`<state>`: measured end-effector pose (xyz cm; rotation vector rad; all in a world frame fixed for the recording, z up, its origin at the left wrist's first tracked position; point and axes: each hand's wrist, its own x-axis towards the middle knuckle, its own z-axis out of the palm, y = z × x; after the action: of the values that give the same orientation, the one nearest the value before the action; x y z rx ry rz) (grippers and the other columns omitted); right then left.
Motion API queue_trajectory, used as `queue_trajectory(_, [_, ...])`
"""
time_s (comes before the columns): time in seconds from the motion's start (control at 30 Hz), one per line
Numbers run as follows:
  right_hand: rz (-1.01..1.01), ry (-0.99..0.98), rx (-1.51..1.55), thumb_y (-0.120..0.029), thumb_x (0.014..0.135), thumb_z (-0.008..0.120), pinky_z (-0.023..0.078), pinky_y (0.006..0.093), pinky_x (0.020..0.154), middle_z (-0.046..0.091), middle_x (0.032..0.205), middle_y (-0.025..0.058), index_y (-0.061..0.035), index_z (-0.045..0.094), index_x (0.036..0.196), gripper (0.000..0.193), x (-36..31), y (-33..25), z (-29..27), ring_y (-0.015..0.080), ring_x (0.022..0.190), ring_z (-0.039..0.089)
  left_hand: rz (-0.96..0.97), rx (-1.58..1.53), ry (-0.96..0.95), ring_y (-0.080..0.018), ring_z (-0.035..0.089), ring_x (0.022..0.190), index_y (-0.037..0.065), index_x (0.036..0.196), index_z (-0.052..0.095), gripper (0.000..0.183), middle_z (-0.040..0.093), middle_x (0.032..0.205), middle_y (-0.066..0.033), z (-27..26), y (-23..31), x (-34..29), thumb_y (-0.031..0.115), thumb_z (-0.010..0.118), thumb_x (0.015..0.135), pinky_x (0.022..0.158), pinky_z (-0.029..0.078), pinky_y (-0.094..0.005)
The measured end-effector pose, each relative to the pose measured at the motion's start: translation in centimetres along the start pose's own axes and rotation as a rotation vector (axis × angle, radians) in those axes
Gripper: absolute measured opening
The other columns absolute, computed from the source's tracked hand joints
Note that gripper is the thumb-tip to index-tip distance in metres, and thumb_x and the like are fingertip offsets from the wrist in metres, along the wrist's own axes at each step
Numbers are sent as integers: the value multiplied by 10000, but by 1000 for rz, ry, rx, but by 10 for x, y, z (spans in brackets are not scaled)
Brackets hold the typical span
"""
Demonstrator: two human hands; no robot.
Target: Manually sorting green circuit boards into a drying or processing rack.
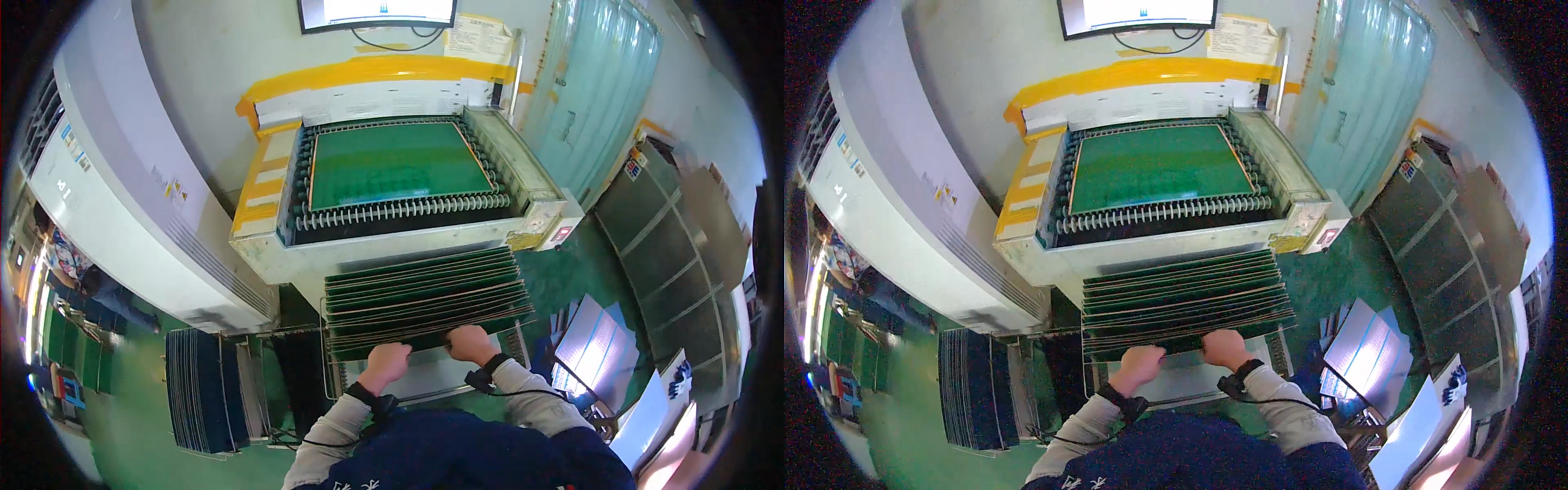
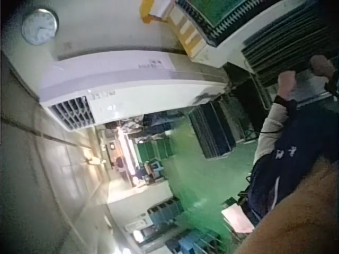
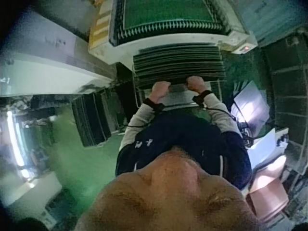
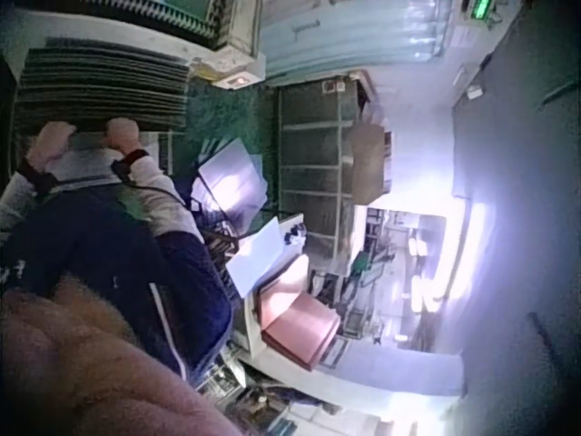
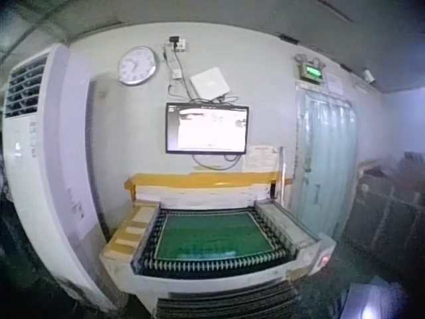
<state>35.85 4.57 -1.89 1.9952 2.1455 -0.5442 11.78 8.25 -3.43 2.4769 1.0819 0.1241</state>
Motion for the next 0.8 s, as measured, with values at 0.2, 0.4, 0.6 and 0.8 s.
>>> queue_trajectory(0.2, [1, 78, -4, -243, 735, 601, 552, 459, 690, 695, 814, 164, -73, 716, 791, 213, -1, -3, 1, 350, 778, 679, -34, -18, -61, -350, 648, 804, 96, 841, 650, 151, 663, 816, -127, -2, 2, 3, 206, 551, 808, 666, 504, -488])
queue_trajectory(0.4, [34, -20, -40, -229, 741, 603, 558, 451, 721, 705, 849, 153, -85, 725, 842, 214, -7, -11, -15, 344, 815, 685, 2, -14, 12, -356, 647, 796, 98, 826, 653, 152, 664, 818, -130, 6, -3, 1, 222, 566, 811, 650, 501, -489])
queue_trajectory(0.6, [87, -63, -30, -234, 750, 603, 556, 458, 736, 706, 872, 159, -79, 726, 851, 223, -2, -9, -10, 347, 835, 685, 4, -22, -18, -360, 648, 783, 93, 834, 650, 164, 660, 799, -138, 0, -1, 3, 231, 563, 820, 649, 503, -491])
queue_trajectory(0.8, [84, -59, -37, -259, 746, 586, 546, 463, 732, 698, 844, 175, -83, 718, 852, 244, -1, -9, -9, 356, 816, 676, 11, -43, -3, -365, 648, 770, 93, 845, 640, 170, 658, 787, -148, 2, -4, 3, 238, 554, 825, 631, 495, -503])
